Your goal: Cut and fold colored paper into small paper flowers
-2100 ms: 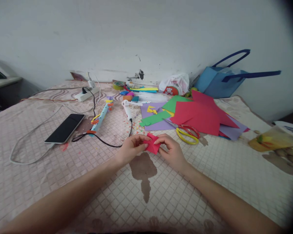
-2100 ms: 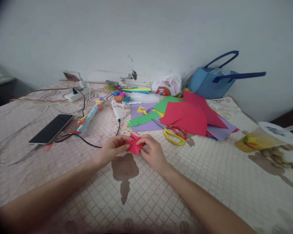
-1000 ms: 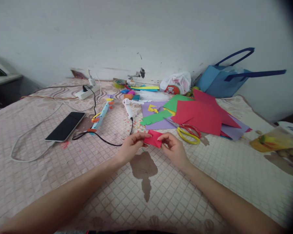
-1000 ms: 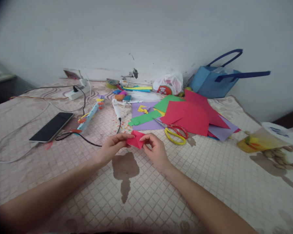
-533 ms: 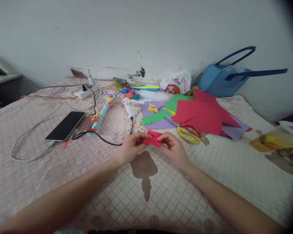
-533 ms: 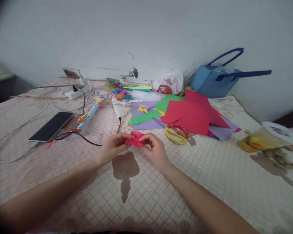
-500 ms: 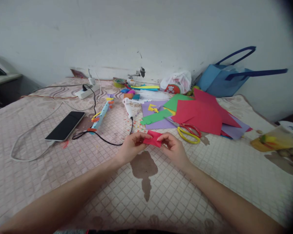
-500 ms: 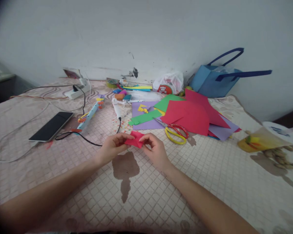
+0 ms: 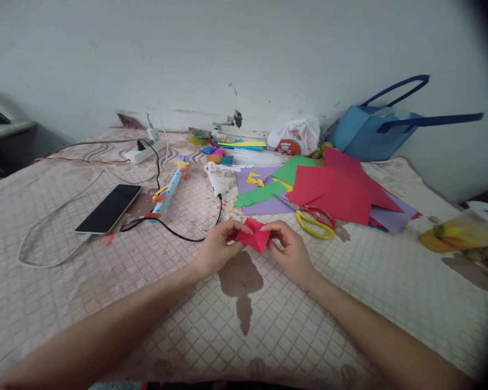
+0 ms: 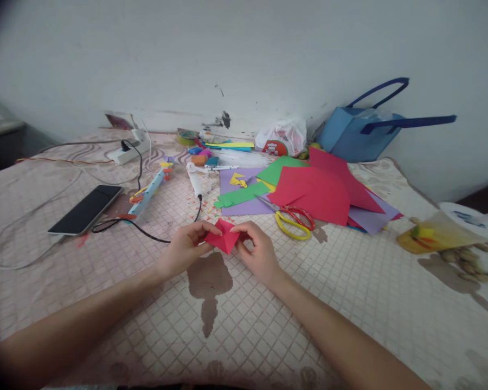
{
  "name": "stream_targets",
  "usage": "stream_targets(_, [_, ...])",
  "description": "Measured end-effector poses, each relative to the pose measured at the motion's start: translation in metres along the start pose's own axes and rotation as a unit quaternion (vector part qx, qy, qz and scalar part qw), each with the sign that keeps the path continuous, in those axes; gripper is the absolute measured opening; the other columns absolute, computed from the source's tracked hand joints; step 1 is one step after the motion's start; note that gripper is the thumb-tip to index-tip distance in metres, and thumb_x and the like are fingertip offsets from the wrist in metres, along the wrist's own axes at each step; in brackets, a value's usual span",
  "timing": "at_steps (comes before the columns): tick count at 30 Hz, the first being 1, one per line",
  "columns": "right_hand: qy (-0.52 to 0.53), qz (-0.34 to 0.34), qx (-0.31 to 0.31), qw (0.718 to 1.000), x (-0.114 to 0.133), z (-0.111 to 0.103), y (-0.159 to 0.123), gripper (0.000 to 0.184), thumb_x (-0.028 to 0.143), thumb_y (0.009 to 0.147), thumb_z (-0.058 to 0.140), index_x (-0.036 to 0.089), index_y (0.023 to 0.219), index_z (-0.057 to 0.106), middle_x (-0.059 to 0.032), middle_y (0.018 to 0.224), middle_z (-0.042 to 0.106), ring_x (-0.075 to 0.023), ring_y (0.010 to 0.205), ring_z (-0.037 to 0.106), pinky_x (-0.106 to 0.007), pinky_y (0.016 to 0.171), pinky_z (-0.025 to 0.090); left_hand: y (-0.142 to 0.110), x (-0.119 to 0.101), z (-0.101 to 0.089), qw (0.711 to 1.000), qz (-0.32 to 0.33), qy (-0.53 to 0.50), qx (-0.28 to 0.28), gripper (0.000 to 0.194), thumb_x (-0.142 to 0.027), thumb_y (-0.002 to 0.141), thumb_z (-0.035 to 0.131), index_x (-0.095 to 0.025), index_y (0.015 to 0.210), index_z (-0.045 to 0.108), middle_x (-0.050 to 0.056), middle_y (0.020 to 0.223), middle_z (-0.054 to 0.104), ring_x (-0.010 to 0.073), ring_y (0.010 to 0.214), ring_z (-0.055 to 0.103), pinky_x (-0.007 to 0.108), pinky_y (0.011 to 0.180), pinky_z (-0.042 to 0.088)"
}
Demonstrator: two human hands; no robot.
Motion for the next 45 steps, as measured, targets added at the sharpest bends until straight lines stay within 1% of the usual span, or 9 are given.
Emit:
stream_targets(4, [0.011, -0.004, -0.007, 1.0, 0.0, -0.003, 0.001, 0.027, 0.004, 0.075, 0.05, 0.023, 0.093, 0.058, -0.0024, 0.09, 0.058, -0.0161, 0.083, 0.057, -0.031, 0.074, 0.046, 0.0, 0.001, 0.001, 1.0, 0.013, 0.011, 0.009, 0.02, -0.004, 0.069, 0.057, -0.014, 0.085, 0.062, 0.003, 0.082, 0.063, 0.0135, 0.079, 0.061, 0.026, 0.076, 0.047])
stream_targets(11, [-0.038, -0.038, -0.032, 0.998, 0.011, -0.007, 0.002, 0.026, 0.003, 0.074, 0.05, 0.023, 0.089, 0.059, -0.0028, 0.087, 0.058, -0.0174, 0.082, 0.056, -0.032, 0.072, 0.046, -0.002, 0.003, 0.002, 0.999, 0.03, 0.041, 0.01, 0.02, -0.011, 0.071, 0.062, -0.014, 0.091, 0.06, 0.006, 0.092, 0.062, 0.0152, 0.083, 0.06, 0.029, 0.08, 0.048])
stream_targets(16, [-0.043, -0.033, -0.029, 0.998, 0.014, -0.007, 0.002, 0.021, 0.006, 0.077, 0.053, 0.024, 0.088, 0.059, -0.0023, 0.086, 0.058, -0.0171, 0.081, 0.056, -0.032, 0.071, 0.046, -0.002, -0.001, 0.0, 0.998, 0.034, 0.046, -0.003, 0.01, -0.014, 0.074, 0.061, -0.014, 0.084, 0.062, 0.005, 0.086, 0.062, 0.0142, 0.08, 0.059, 0.027, 0.076, 0.048])
stream_targets(18, [-0.03, -0.021, -0.029, 0.999, 0.012, -0.007, 0.001, 0.016, 0.01, 0.079, 0.055, 0.024, 0.088, 0.059, -0.0023, 0.086, 0.058, -0.017, 0.081, 0.056, -0.031, 0.07, 0.046, -0.001, -0.003, -0.001, 0.999, 0.032, 0.039, -0.011, 0.007, -0.018, 0.076, 0.062, -0.014, 0.081, 0.062, 0.005, 0.083, 0.062, 0.014, 0.078, 0.058, 0.026, 0.074, 0.048])
stream_targets(24, [0.029, 0.021, -0.03, 0.999, 0.0, -0.007, 0.002, 0.005, 0.023, 0.081, 0.061, 0.022, 0.084, 0.058, -0.0025, 0.084, 0.058, -0.017, 0.081, 0.056, -0.031, 0.072, 0.047, 0.0, -0.002, -0.003, 1.0, 0.013, -0.009, -0.018, 0.013, -0.025, 0.076, 0.066, -0.013, 0.074, 0.061, 0.003, 0.076, 0.061, 0.0118, 0.071, 0.056, 0.024, 0.068, 0.045])
stream_targets(29, [0.079, 0.079, -0.026, 0.993, -0.007, -0.004, 0.002, 0.008, 0.026, 0.079, 0.063, 0.021, 0.078, 0.057, -0.0015, 0.084, 0.059, -0.0158, 0.08, 0.057, -0.029, 0.072, 0.047, 0.0, 0.009, -0.001, 0.997, -0.048, -0.054, -0.021, 0.021, -0.03, 0.07, 0.072, -0.013, 0.075, 0.061, 0.002, 0.071, 0.061, 0.0107, 0.064, 0.054, 0.022, 0.06, 0.043])
stream_targets(35, [0.113, 0.143, -0.022, 0.983, -0.009, 0.001, -0.001, 0.014, 0.028, 0.077, 0.065, 0.02, 0.073, 0.054, 0.0006, 0.074, 0.055, -0.0133, 0.068, 0.053, -0.027, 0.064, 0.044, -0.003, 0.017, -0.002, 0.993, -0.085, -0.059, -0.049, 0.024, -0.032, 0.068, 0.073, -0.012, 0.072, 0.059, 0.0, 0.064, 0.059, 0.0085, 0.058, 0.051, 0.02, 0.054, 0.038])
stream_targets(41, [0.215, 0.21, -0.012, 0.954, -0.019, 0.013, -0.007, 0.023, 0.024, 0.077, 0.065, 0.023, 0.095, 0.051, 0.003, 0.077, 0.057, -0.0112, 0.066, 0.054, -0.025, 0.064, 0.044, -0.004, 0.013, 0.002, 0.99, -0.084, -0.106, -0.041, 0.025, -0.028, 0.068, 0.073, -0.012, 0.079, 0.057, 0.001, 0.072, 0.062, 0.0097, 0.065, 0.057, 0.022, 0.061, 0.044])
stream_targets(45, [0.232, 0.224, 0.018, 0.946, -0.021, 0.019, -0.008, 0.014, 0.028, 0.079, 0.063, 0.022, 0.089, 0.056, 0.001, 0.082, 0.058, -0.0107, 0.066, 0.053, -0.025, 0.062, 0.043, -0.004, 0.013, 0.003, 0.991, -0.081, -0.102, -0.033, 0.031, -0.024, 0.069, 0.072, -0.014, 0.091, 0.054, 0.0, 0.074, 0.061, 0.01, 0.065, 0.058, 0.022, 0.061, 0.044])
Point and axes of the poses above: each hand's wrist, its own y-axis towards the middle knuckle, its own z-axis out of the palm, x = y × z, the point moved 8 cm from there along y, towards the middle knuckle
